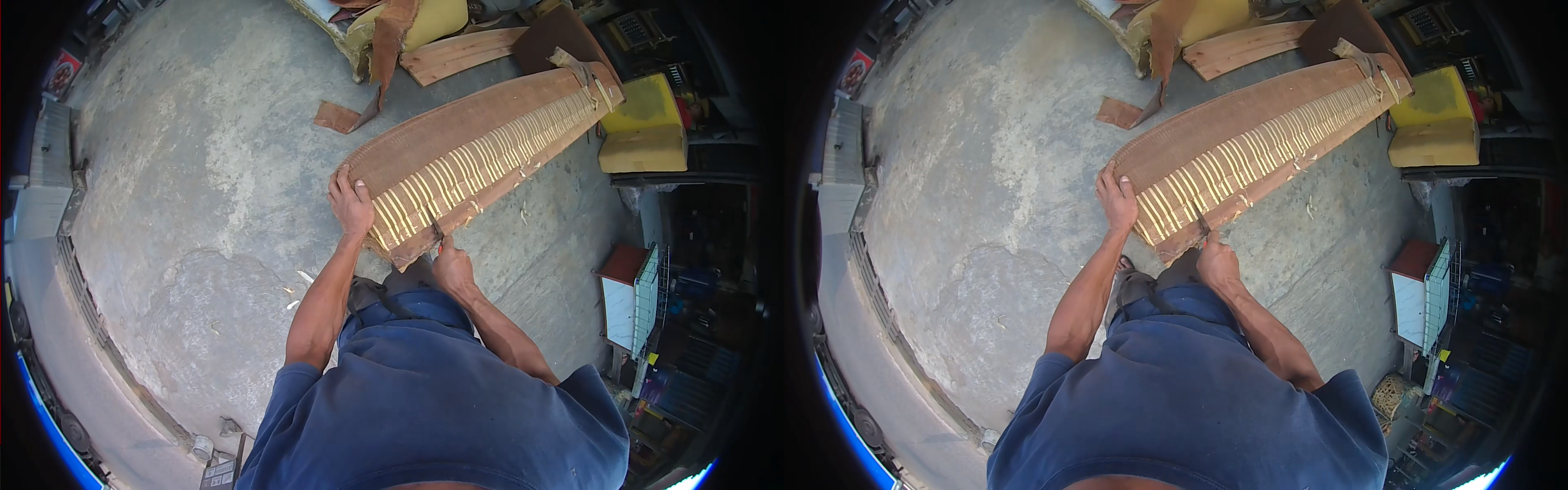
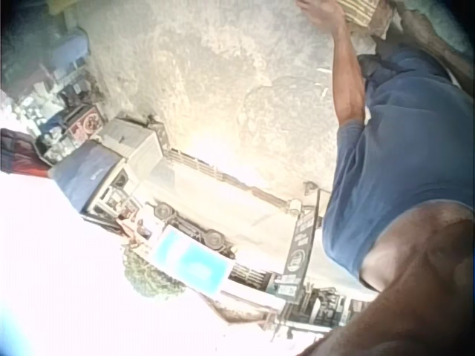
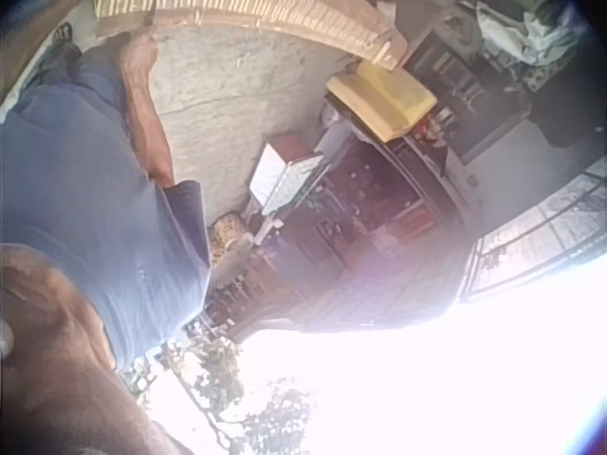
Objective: The person uses a pair of scissors to cut the fabric covering a long, curved wooden furniture piece. They then use a hammer to drive wooden dowels into the exposed slats of the piece, securing the structure.
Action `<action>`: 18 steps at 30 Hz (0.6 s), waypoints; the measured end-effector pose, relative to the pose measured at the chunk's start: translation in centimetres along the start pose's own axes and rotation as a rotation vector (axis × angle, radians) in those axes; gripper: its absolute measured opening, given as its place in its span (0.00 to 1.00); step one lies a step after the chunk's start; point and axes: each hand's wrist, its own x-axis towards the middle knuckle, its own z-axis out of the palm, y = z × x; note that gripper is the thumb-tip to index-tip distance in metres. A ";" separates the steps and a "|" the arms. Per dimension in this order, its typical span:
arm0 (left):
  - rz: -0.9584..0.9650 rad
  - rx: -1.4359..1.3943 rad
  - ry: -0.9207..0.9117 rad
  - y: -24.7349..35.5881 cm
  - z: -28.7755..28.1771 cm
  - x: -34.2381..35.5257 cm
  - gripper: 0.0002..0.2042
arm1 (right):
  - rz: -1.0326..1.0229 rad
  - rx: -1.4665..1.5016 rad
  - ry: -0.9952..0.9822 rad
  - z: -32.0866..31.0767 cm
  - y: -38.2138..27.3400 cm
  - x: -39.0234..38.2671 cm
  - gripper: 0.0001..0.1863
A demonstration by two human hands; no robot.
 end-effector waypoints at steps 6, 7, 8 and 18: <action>0.053 -0.023 -0.027 -0.2 -0.8 0.9 0.27 | 0.076 0.891 -0.479 -3.1 3.9 2.9 0.08; 0.049 -0.007 -0.041 -0.3 -0.8 0.4 0.28 | 0.141 1.093 -0.570 -3.0 4.0 3.4 0.08; 0.053 0.003 -0.035 -0.5 -0.6 0.4 0.28 | 0.126 1.005 -0.482 -3.2 3.1 3.8 0.08; 0.041 -0.030 -0.025 -0.8 -0.8 1.1 0.28 | 0.020 0.292 0.061 -2.8 2.3 0.1 0.13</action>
